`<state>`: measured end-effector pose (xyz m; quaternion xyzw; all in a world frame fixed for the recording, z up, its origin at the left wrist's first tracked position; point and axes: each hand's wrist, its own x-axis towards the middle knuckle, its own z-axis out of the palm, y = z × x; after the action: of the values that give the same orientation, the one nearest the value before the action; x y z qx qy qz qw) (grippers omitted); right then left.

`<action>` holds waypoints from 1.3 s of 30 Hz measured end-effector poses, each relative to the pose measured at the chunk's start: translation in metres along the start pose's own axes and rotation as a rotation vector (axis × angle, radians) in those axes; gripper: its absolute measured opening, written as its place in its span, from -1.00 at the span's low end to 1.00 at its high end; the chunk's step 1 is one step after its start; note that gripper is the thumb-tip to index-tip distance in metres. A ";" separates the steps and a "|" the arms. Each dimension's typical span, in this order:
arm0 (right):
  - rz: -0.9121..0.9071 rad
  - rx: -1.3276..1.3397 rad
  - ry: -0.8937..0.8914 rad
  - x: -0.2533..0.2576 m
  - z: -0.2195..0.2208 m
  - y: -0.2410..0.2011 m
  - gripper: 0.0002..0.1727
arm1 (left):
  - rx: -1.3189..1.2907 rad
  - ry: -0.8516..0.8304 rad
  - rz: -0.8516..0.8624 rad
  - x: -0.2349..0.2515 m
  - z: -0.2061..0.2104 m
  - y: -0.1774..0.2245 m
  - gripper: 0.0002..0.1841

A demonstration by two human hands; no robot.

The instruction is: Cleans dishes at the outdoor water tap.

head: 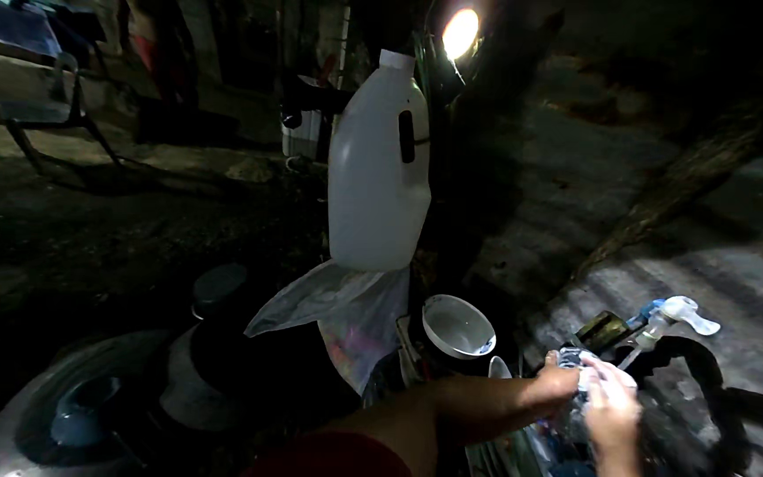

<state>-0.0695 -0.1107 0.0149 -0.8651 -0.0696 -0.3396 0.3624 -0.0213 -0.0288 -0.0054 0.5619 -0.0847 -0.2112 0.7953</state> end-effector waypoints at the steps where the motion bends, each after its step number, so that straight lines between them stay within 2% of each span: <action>1: -0.052 -0.074 -0.064 -0.006 0.008 0.004 -0.55 | 0.052 -0.043 0.041 -0.001 -0.001 -0.007 -0.31; 2: -0.025 -0.132 -0.147 -0.007 0.007 0.007 -0.53 | 0.072 -0.090 0.043 -0.004 -0.002 -0.012 -0.35; 4: 0.102 -0.151 -0.249 0.006 -0.008 0.020 -0.55 | 0.007 -0.157 -0.064 -0.020 -0.001 -0.013 -0.36; 7: 0.333 0.029 -0.153 0.025 -0.029 0.037 -0.59 | -0.303 -0.255 -0.230 -0.035 0.010 -0.014 -0.20; 8: 0.389 0.033 -0.107 0.027 -0.033 0.041 -0.57 | -0.322 -0.258 -0.257 -0.036 0.015 -0.016 -0.20; 9: 0.439 0.001 -0.088 0.029 -0.035 0.041 -0.57 | -0.270 -0.257 -0.257 -0.037 0.018 -0.016 -0.17; 11: 0.488 -0.107 -0.131 0.032 -0.034 0.035 -0.56 | -0.053 -0.216 -0.216 -0.035 0.024 -0.017 0.03; 12: 0.463 -0.130 -0.156 0.032 -0.033 0.031 -0.57 | 0.001 -0.195 -0.179 -0.034 0.026 -0.020 0.12; 13: 0.421 -0.095 -0.156 0.030 -0.033 0.029 -0.61 | -0.016 -0.180 -0.144 -0.035 0.025 -0.022 0.13; 14: 0.371 0.007 -0.117 0.025 -0.034 0.034 -0.65 | -0.095 -0.178 -0.115 -0.039 0.024 -0.020 0.03; 15: 0.347 0.155 -0.068 0.019 -0.036 0.043 -0.64 | -0.210 -0.194 -0.106 -0.043 0.022 -0.017 -0.19; 17: 0.414 0.351 -0.012 0.006 -0.039 0.056 -0.53 | -0.422 -0.272 -0.203 -0.049 0.024 -0.010 -0.75; 18: 0.452 0.292 -0.009 0.004 -0.041 0.058 -0.51 | -0.397 -0.282 -0.270 -0.047 0.025 -0.012 -0.75; 19: 0.477 0.164 -0.038 0.004 -0.043 0.054 -0.52 | -0.274 -0.262 -0.280 -0.045 0.026 -0.020 -0.69; 20: 0.478 0.037 -0.090 0.006 -0.042 0.051 -0.57 | -0.112 -0.224 -0.244 -0.044 0.028 -0.030 -0.51; 21: 0.465 -0.034 -0.128 0.007 -0.041 0.047 -0.61 | 0.026 -0.213 -0.188 -0.043 0.030 -0.037 -0.14; 22: 0.461 -0.039 -0.102 0.006 -0.040 0.047 -0.63 | 0.095 -0.201 -0.137 -0.040 0.033 -0.042 0.12; 23: 0.483 0.028 -0.014 0.002 -0.040 0.050 -0.64 | 0.113 -0.191 -0.104 -0.038 0.035 -0.043 0.23; 24: 0.531 0.139 0.089 -0.004 -0.038 0.052 -0.62 | 0.106 -0.181 -0.082 -0.038 0.035 -0.041 0.23; 26: 0.583 0.353 0.225 -0.026 -0.042 0.048 -0.54 | 0.068 -0.153 -0.077 -0.041 0.038 -0.029 0.06; 28: 0.585 0.449 0.261 -0.053 -0.035 0.036 -0.53 | 0.040 -0.081 -0.067 -0.033 0.037 -0.026 -0.08; 30: 0.453 0.344 0.174 -0.080 -0.024 0.021 -0.52 | 0.055 -0.020 0.015 0.000 0.034 -0.056 -0.18; 32: 0.279 0.043 0.027 -0.093 -0.020 0.015 -0.44 | 0.140 -0.068 0.048 0.026 0.033 -0.086 -0.23; 34: 0.267 -0.134 -0.009 -0.085 -0.030 0.019 -0.46 | 0.205 -0.222 -0.010 0.012 0.035 -0.089 -0.33; 35: 0.296 -0.130 0.014 -0.076 -0.040 0.026 -0.49 | 0.208 -0.294 -0.063 -0.005 0.037 -0.082 -0.34; 37: 0.344 -0.045 0.123 -0.055 -0.061 0.048 -0.55 | 0.126 -0.317 -0.215 -0.044 0.050 -0.055 -0.39; 39: 0.494 0.028 0.234 -0.036 -0.082 0.060 -0.58 | -0.037 -0.359 -0.329 -0.054 0.057 -0.048 -0.50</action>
<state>-0.1187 -0.2055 -0.0012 -0.8057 0.1812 -0.3377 0.4516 -0.1024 -0.0675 -0.0249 0.5068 -0.1281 -0.4359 0.7326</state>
